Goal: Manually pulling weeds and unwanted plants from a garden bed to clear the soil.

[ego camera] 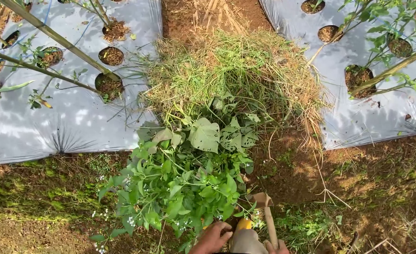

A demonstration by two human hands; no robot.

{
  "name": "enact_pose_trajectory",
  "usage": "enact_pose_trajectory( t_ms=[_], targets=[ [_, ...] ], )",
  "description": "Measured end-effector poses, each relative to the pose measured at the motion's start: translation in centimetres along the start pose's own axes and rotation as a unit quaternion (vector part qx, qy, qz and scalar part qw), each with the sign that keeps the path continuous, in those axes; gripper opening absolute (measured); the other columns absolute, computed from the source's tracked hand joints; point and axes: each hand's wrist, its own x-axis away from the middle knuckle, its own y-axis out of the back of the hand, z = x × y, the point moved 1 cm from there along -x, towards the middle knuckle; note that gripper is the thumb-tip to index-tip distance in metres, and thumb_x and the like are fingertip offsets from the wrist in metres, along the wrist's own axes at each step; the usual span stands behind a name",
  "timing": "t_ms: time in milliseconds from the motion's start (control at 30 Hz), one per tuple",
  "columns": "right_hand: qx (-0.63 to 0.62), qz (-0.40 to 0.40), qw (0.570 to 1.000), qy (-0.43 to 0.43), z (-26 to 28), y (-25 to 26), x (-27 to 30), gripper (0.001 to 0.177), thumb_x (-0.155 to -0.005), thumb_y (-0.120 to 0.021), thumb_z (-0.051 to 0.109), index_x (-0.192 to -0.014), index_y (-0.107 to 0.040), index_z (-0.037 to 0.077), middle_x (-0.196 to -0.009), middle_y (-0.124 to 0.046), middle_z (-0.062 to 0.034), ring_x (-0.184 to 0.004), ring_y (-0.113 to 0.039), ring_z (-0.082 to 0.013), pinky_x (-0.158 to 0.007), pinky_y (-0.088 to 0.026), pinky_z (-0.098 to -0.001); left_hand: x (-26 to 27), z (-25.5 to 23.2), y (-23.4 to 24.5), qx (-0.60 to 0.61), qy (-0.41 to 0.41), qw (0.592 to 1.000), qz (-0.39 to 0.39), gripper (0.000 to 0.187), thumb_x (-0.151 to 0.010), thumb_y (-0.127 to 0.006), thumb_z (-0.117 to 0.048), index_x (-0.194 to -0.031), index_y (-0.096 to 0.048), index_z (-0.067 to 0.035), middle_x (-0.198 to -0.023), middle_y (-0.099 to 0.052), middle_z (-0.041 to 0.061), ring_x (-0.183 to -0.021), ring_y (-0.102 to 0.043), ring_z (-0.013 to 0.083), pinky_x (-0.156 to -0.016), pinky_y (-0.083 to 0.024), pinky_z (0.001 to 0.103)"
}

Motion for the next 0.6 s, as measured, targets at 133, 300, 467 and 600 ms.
enact_pose_trajectory(
  t_ms=[133,300,467,600],
  targets=[
    [0.103,0.026,0.994,-0.026,6.0,3.2,2.3,0.048,-0.082,-0.071,0.055,-0.105,-0.077,0.014,-0.078,-0.070,-0.0072,-0.073,-0.064,-0.0225,-0.077,-0.047,-0.0318,-1.7,-3.1,-0.5,0.003,-0.018,0.999,0.039,0.042,-0.105,-0.052,-0.039,-0.146,-0.048,-0.031,-0.134,-0.063,0.009,-0.109,-0.065,0.0269,-0.098,-0.052,0.047],
    [-0.084,0.071,0.994,0.023,14.7,5.6,2.8,0.033,-0.099,-0.067,0.036,-0.104,-0.067,0.004,-0.076,-0.062,-0.0114,-0.063,-0.058,-0.0213,-0.059,-0.050,-0.0369,-6.0,-7.3,-0.3,0.085,-0.047,0.995,-0.028,0.051,-0.109,-0.039,-0.032,-0.159,-0.030,-0.034,-0.164,-0.032,0.018,-0.128,-0.054,0.0387,-0.107,-0.041,0.057],
    [-0.220,0.122,0.967,0.045,20.5,3.5,-2.5,0.024,-0.106,-0.056,0.029,-0.101,-0.059,0.006,-0.069,-0.058,-0.0075,-0.052,-0.050,-0.0185,-0.044,-0.042,-0.0325,-9.8,-9.5,2.8,-0.153,-0.286,0.872,-0.367,0.045,-0.106,-0.043,-0.028,-0.146,-0.048,-0.007,-0.152,-0.047,0.011,-0.131,-0.051,0.0305,-0.107,-0.039,0.048],
    [-0.277,0.156,0.947,0.043,26.9,2.3,-6.6,0.020,-0.110,-0.053,0.028,-0.107,-0.055,0.009,-0.068,-0.052,-0.0024,-0.050,-0.047,-0.0144,-0.039,-0.041,-0.0281,-18.2,-6.6,4.8,-0.132,-0.255,0.810,-0.512,0.051,-0.096,-0.056,-0.017,-0.145,-0.051,-0.002,-0.142,-0.055,0.017,-0.135,-0.045,0.0357,-0.121,-0.027,0.058]
  ],
)
